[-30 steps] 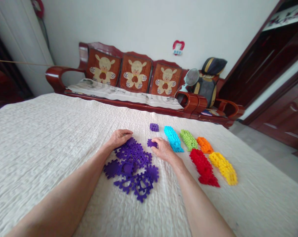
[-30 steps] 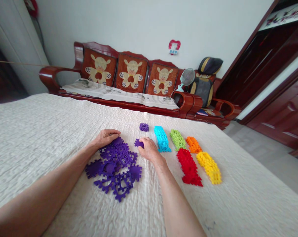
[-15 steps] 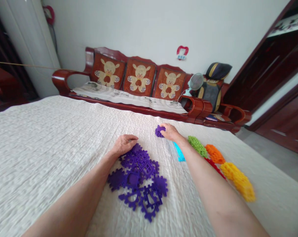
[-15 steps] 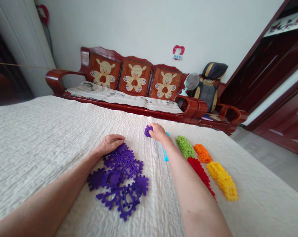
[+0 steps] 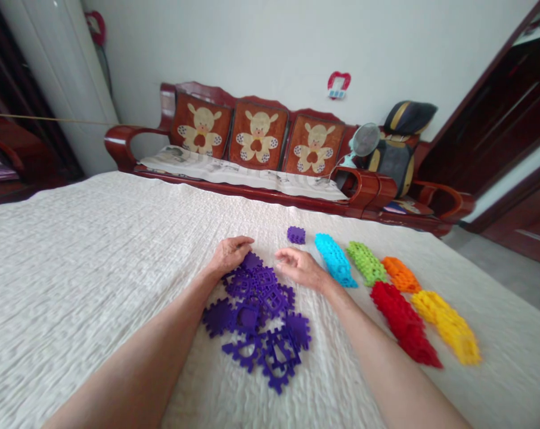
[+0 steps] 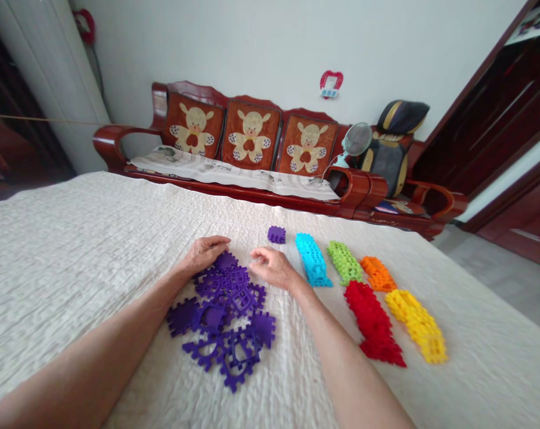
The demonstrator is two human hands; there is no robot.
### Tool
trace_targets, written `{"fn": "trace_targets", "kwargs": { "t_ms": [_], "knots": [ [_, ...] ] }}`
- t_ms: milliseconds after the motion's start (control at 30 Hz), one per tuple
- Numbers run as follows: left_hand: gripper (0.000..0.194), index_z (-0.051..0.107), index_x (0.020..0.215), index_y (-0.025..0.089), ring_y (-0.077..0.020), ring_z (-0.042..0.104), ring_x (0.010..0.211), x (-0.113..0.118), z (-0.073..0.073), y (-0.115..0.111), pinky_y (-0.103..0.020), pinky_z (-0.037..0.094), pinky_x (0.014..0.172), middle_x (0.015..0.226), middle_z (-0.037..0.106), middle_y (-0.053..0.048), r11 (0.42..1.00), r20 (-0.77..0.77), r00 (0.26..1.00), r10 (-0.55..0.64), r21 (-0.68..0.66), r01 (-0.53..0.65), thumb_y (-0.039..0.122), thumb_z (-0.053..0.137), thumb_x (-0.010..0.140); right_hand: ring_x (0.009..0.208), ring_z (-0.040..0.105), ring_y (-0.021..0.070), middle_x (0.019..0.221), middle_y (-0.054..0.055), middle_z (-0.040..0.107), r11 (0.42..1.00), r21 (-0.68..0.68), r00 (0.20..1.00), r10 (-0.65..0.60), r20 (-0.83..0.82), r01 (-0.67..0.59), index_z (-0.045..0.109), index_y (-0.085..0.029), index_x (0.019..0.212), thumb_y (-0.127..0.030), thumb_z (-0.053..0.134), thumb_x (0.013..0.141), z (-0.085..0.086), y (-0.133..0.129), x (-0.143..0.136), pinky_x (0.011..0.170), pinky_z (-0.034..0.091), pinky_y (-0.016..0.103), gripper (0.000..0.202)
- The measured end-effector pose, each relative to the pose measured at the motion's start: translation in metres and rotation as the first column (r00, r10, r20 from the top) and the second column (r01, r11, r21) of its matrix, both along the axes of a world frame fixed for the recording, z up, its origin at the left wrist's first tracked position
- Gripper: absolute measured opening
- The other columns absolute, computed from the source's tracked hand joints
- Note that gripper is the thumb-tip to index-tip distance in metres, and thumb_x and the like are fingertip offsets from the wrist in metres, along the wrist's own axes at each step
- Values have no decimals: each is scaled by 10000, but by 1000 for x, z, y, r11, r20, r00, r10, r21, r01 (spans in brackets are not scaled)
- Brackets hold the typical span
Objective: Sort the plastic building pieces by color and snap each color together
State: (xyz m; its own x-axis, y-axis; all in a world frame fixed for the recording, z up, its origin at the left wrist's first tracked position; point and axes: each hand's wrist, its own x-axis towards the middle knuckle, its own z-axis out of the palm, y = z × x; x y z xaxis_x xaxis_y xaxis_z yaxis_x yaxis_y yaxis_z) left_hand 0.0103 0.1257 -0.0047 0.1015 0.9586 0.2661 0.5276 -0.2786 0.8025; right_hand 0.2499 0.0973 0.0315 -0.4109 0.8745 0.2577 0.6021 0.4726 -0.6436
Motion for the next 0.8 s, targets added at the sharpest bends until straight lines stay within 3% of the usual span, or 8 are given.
{"fn": "trace_targets", "kwargs": {
  "t_ms": [167, 333, 667, 800],
  "knots": [
    [399, 733, 1075, 182, -201, 678, 838, 0, 1, 0, -285, 515, 776, 907, 754, -43, 1000, -13, 1000, -12, 11, 12, 362, 500, 805, 835, 618, 166, 904, 41, 676, 998, 30, 991, 47, 129, -51, 712, -191, 903, -311, 665, 795, 3, -13, -16, 792, 460, 296, 168],
    [403, 736, 1060, 175, -197, 675, 825, 0, 2, -1, -279, 513, 775, 912, 755, -40, 1000, -39, 999, -2, 16, 2, 390, 520, 795, 741, 578, 128, 836, 19, 634, 998, 43, 994, 46, 103, -51, 697, -174, 854, -259, 713, 744, 2, -15, -24, 732, 440, 261, 140],
    [398, 737, 1048, 203, -193, 675, 831, -3, -2, 1, -276, 500, 767, 891, 752, -24, 1000, -68, 998, -6, 3, 6, 428, 528, 795, 612, 517, 89, 667, -44, 593, 969, -237, 998, 63, -25, -67, 639, -175, 764, -220, 651, 728, 4, -9, -15, 581, 389, 202, 59],
    [426, 732, 1058, 184, -195, 676, 803, -2, -1, 0, -269, 508, 718, 868, 753, -34, 1000, -53, 998, -16, 4, 16, 441, 524, 790, 626, 527, 86, 688, -39, 594, 960, -271, 995, 56, -77, -75, 645, -163, 821, -152, 602, 717, 4, -8, -15, 602, 411, 198, 114]
  ]
}}
